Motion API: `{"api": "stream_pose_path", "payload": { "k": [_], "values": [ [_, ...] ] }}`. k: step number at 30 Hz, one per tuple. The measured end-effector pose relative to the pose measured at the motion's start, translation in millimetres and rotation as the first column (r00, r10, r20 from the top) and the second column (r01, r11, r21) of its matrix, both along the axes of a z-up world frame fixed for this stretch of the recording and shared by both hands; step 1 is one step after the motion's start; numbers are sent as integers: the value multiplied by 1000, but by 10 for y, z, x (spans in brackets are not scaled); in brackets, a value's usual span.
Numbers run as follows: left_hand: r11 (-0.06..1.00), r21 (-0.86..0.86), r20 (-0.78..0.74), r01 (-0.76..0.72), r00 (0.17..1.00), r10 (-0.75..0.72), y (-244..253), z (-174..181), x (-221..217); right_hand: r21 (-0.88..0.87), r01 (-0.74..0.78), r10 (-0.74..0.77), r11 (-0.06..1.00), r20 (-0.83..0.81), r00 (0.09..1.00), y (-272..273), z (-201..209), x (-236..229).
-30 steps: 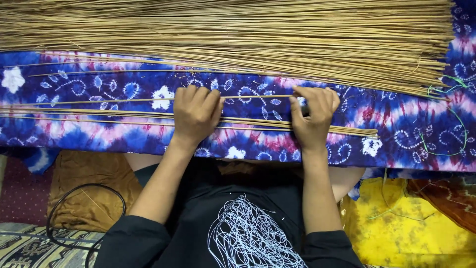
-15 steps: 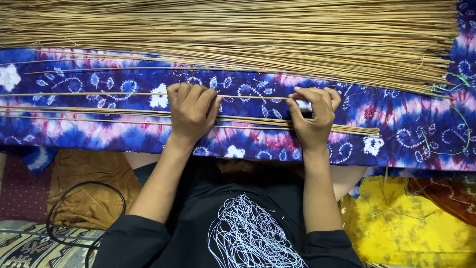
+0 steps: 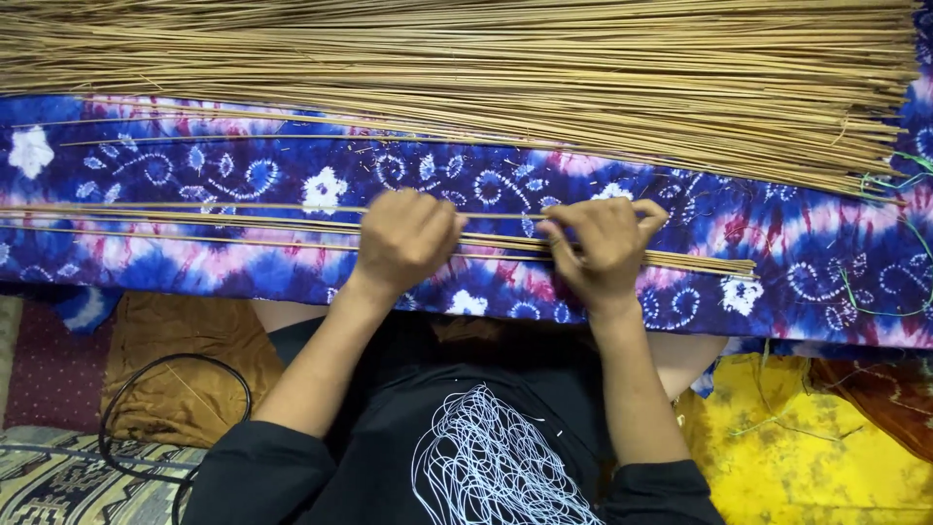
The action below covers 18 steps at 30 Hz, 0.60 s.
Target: Grouping and aligning thin wooden sticks into bundles on a patterned cloth
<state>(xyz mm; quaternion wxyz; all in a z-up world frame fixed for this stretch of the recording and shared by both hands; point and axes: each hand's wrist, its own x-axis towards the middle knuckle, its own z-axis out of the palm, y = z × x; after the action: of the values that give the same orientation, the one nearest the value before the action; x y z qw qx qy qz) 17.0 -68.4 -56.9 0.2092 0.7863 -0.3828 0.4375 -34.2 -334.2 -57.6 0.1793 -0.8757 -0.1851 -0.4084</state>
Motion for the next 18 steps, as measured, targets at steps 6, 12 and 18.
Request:
{"api": "stream_pose_path", "payload": {
  "k": [6,12,18],
  "values": [
    [997,-13,33,-73,997,73,66,83,70,17,103,-103,995,21,994,-200,-172,71],
    [999,-13,1,-34,999,35,42,-24,43,-37,50,-49,998,34,998,-28,-58,14],
    [995,-45,8,-86,996,87,47,71,76,-27,132,-131,991,43,991,-124,-29,37]
  ]
}}
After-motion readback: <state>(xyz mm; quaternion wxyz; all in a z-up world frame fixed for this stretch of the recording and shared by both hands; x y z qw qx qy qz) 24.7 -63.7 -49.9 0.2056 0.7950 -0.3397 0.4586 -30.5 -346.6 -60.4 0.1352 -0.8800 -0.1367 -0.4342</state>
